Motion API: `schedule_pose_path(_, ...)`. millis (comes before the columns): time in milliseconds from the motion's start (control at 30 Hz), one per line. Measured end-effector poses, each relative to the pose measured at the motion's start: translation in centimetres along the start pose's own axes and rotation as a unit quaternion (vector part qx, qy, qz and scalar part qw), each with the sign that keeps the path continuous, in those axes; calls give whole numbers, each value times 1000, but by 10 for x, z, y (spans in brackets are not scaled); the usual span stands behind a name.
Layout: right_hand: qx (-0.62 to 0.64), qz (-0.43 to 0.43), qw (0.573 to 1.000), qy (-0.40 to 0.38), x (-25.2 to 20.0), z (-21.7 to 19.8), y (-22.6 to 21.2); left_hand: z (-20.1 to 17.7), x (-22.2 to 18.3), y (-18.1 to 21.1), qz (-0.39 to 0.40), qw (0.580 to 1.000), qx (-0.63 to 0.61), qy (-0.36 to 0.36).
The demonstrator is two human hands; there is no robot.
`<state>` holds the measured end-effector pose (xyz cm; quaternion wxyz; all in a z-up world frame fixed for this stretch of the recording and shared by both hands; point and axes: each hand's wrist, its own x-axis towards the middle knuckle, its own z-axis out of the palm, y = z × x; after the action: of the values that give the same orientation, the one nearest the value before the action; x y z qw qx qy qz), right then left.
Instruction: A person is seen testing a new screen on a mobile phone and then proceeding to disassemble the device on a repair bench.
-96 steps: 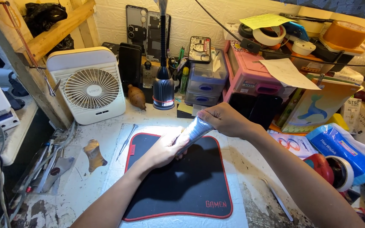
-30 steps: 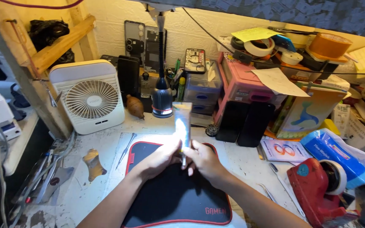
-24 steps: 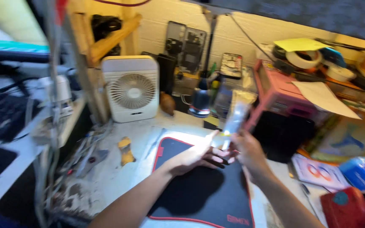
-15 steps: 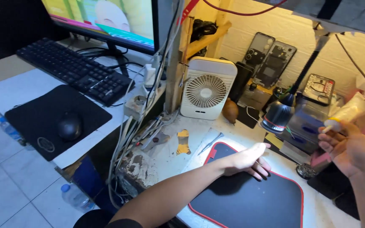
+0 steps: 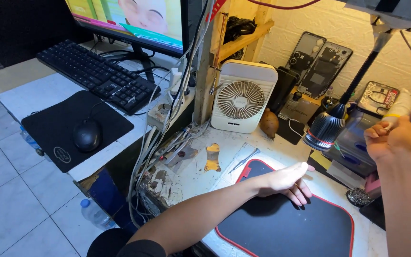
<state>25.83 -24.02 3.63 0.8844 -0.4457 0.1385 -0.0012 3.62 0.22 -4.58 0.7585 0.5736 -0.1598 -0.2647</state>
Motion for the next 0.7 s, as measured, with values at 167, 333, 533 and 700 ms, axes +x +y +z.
schedule_pose_path(167, 73, -59, 994, -61, 99, -48, -11, -1, 5, -4, -14, 1000, 0, 19)
schedule_pose_path(333, 108, -76, 990, -53, 86, -39, -15, -1, 4, -4, -5, 1000, 14, 14)
schedule_pose_path(533, 135, -108, 984, -45, 61, -46, -18, 0, 0, -2, 6, 999, 32, 9)
schedule_pose_path(700, 190, -127, 972, -62, 52, -29, -24, -3, 2, -5, -14, 998, -16, 51)
